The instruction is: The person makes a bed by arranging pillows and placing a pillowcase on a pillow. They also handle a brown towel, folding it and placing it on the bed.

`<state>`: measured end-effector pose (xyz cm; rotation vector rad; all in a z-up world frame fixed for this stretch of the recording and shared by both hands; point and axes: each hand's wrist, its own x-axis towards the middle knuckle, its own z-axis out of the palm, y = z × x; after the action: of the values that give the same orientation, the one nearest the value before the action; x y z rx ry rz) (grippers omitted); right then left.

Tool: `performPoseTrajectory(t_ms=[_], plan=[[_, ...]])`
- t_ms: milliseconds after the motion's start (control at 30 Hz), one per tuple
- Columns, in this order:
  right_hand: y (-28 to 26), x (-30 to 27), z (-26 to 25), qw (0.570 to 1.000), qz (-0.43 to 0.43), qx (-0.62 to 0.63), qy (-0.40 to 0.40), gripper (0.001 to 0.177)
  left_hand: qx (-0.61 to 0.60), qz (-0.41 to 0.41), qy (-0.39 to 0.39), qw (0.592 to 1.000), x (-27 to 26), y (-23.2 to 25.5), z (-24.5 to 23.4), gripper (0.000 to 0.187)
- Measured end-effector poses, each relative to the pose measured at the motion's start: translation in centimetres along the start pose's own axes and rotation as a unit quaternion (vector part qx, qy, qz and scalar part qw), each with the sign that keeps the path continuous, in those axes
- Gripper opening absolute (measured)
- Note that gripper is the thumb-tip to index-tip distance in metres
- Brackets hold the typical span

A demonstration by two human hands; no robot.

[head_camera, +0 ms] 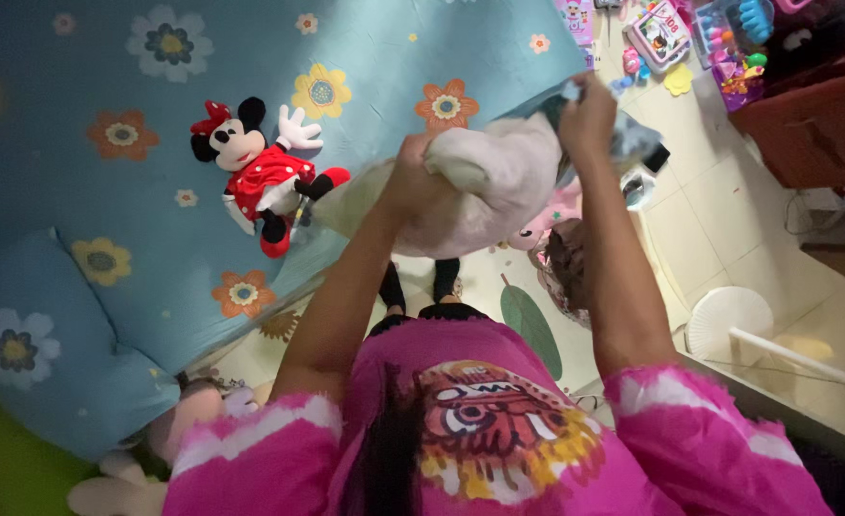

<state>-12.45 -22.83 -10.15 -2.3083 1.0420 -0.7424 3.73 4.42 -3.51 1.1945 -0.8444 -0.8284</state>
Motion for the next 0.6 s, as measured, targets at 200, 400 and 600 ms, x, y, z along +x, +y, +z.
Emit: performPoseTrajectory(t_ms=[200, 400, 600], plan=[[-5.8, -4.3, 1.2, 0.991, -0.043, -0.031, -0.127, 0.016, 0.012, -0.027, 0.038, 0.999, -1.4, 0.2, 0.5, 0.049], [-10.4, -6.4, -0.4, 0.992, -0.091, 0.073, -0.057, 0.015, -0.043, -0.063, 0.129, 0.989, -3.1, -0.4, -1.3, 0.048], [-11.2, -5.5, 0.1, 0.988, -0.145, 0.045, -0.016, 0.024, -0.178, -0.123, 0.178, 0.96, -3.0, -1.3, -2.6, 0.046]])
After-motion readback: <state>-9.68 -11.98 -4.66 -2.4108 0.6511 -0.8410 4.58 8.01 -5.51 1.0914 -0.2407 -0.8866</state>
